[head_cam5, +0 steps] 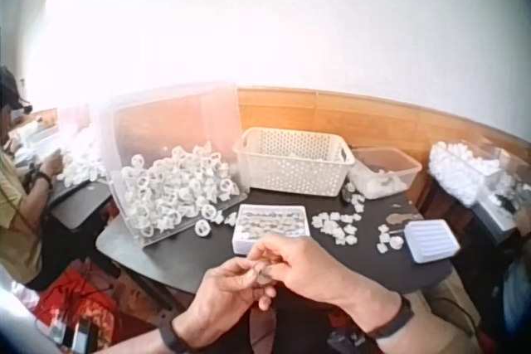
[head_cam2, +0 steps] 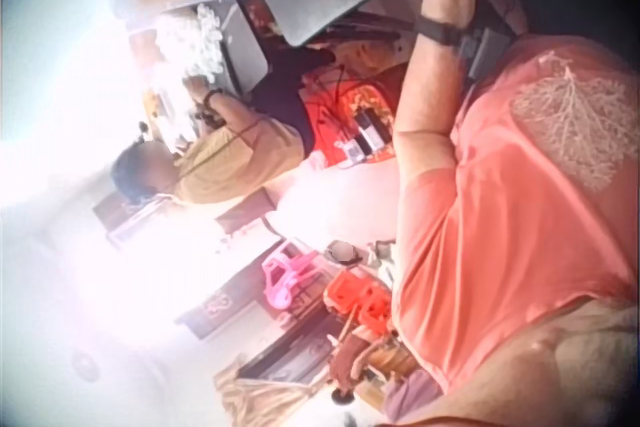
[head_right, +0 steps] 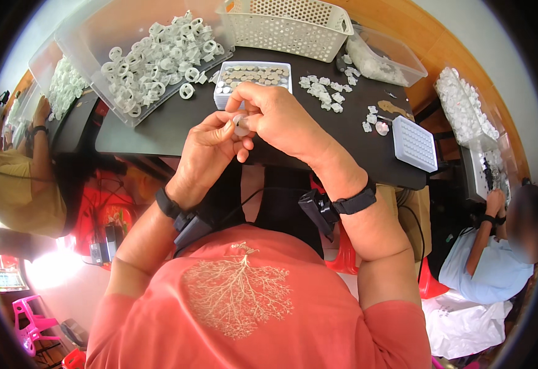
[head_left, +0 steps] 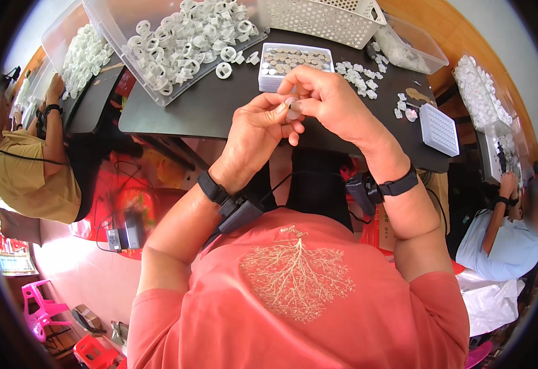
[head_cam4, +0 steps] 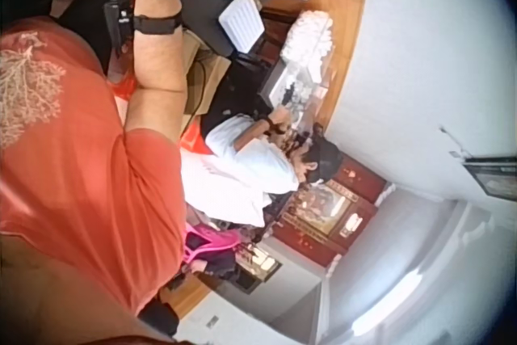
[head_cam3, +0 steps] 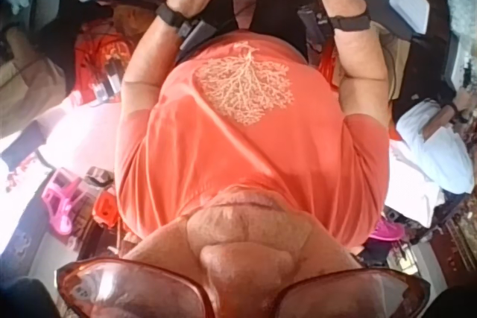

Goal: Manually assembling small plastic and metal components at a workbench.

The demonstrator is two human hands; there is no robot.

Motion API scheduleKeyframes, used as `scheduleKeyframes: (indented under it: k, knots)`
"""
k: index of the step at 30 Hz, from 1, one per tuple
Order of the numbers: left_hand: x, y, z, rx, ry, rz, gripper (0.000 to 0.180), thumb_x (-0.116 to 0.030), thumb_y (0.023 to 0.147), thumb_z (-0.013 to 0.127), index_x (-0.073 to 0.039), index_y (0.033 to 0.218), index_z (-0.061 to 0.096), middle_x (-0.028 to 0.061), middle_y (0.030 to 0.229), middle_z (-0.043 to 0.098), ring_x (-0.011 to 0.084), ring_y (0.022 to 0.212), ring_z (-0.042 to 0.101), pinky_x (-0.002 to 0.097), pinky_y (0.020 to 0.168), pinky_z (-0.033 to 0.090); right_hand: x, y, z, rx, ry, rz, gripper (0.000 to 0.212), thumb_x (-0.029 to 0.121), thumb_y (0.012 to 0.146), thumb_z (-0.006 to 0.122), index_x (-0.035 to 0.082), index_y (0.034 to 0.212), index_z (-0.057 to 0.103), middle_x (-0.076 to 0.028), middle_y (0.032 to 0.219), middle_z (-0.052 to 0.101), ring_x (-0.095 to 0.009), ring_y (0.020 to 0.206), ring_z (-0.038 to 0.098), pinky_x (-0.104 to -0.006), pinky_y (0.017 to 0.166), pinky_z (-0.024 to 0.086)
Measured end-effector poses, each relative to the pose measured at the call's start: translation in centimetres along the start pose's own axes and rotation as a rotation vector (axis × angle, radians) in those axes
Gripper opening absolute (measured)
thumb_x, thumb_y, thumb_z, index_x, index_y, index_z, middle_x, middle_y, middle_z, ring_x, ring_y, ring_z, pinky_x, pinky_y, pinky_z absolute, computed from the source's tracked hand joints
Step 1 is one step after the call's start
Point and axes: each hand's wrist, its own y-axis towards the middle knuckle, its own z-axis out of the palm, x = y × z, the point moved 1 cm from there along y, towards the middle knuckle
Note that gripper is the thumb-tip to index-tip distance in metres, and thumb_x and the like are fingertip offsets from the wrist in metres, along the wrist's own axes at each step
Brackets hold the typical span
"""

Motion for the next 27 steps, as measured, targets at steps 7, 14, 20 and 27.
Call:
scheduleKeyframes:
  k: [7, 14, 20, 27]
  knots:
    - [-0.1, -0.3, 0.2, 0.025, 0.043, -0.013, 0.025, -0.014, 0.101, 0.058, 0.005, 0.117, 0.058, 0.0171, 0.098, 0.066, 0.0263, 0.080, 0.067, 0.0356, 0.062, 0.054, -1.0, -1.0, -0.2, -0.010, 0.352, 0.066, 0.014, -0.002, 0.092, 0.065, -0.003, 0.105, 0.062, -0.004, 0.077, 0.063, -0.011, 0.064, 0.063, -0.0254, 0.062, 0.053]
    - [0.1, 0.3, -0.4, 0.059, -0.017, 0.006, 0.028, -0.016, 0.101, 0.059, 0.006, 0.119, 0.058, 0.0169, 0.099, 0.066, 0.0268, 0.081, 0.067, 0.0360, 0.062, 0.054, -0.7, -0.9, 0.3, -0.062, 0.317, 0.014, 0.006, -0.004, 0.090, 0.063, -0.003, 0.096, 0.063, -0.005, 0.077, 0.065, -0.011, 0.061, 0.062, -0.0253, 0.060, 0.052]
    - [0.0, 0.0, -0.1, 0.035, 0.010, 0.016, 0.030, -0.016, 0.101, 0.058, 0.007, 0.121, 0.057, 0.0177, 0.102, 0.066, 0.0282, 0.082, 0.067, 0.0370, 0.063, 0.054, 0.5, -0.4, 0.5, -0.023, 0.088, -0.034, 0.003, -0.006, 0.090, 0.060, -0.003, 0.089, 0.060, -0.006, 0.071, 0.063, -0.010, 0.056, 0.060, -0.0256, 0.055, 0.049]
    - [0.3, 0.0, -0.7, 0.053, -0.055, -0.009, 0.031, -0.018, 0.102, 0.058, 0.006, 0.122, 0.056, 0.0175, 0.104, 0.066, 0.0283, 0.083, 0.067, 0.0367, 0.063, 0.054, -2.0, -1.6, 1.9, -0.184, 0.261, -0.070, 0.006, -0.003, 0.093, 0.060, -0.004, 0.098, 0.062, -0.005, 0.077, 0.064, -0.009, 0.061, 0.061, -0.0256, 0.055, 0.051]
